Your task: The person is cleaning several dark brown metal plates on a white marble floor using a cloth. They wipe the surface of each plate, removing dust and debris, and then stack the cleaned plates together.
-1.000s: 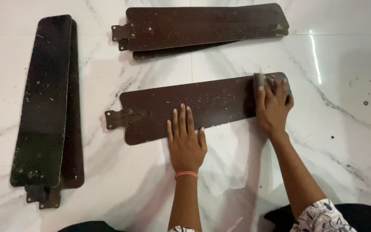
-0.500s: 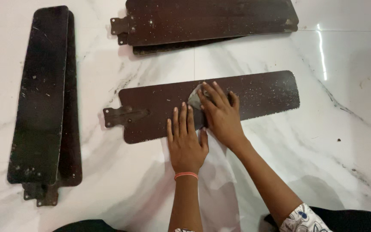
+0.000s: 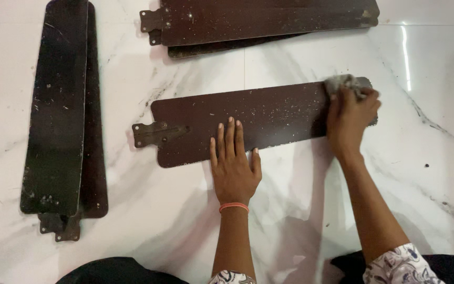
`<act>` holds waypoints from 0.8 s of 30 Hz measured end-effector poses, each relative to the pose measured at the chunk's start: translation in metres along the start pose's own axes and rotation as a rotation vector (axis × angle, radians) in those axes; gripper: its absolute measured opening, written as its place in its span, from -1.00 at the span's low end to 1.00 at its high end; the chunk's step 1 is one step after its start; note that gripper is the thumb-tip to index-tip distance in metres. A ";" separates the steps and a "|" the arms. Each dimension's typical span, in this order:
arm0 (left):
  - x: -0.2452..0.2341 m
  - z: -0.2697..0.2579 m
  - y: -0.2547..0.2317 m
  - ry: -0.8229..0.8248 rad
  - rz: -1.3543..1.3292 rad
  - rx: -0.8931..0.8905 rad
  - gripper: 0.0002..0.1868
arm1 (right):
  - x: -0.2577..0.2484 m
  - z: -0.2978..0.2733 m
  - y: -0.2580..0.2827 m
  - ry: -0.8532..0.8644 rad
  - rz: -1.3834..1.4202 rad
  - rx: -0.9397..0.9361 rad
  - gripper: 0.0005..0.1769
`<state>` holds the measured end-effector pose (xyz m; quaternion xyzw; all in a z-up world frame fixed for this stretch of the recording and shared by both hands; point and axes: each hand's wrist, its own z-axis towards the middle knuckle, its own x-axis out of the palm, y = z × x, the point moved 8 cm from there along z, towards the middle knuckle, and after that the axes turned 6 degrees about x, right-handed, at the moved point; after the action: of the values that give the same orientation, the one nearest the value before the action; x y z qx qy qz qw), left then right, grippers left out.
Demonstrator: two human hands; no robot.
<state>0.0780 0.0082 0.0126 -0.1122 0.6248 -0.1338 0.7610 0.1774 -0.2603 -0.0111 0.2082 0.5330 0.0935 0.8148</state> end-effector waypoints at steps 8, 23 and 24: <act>0.004 0.001 0.001 0.040 0.000 -0.018 -0.23 | 0.020 -0.064 0.148 0.232 0.128 -0.374 -0.59; 0.005 0.000 0.003 0.048 -0.040 -0.034 -0.25 | -0.015 0.009 0.008 0.025 0.025 -0.032 -0.70; 0.005 0.000 0.003 0.051 -0.035 -0.031 -0.25 | -0.013 0.005 0.011 0.018 0.001 -0.036 -0.69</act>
<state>0.0794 0.0089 0.0068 -0.1313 0.6441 -0.1401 0.7404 0.1771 -0.2562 0.0059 0.1927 0.5383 0.1054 0.8136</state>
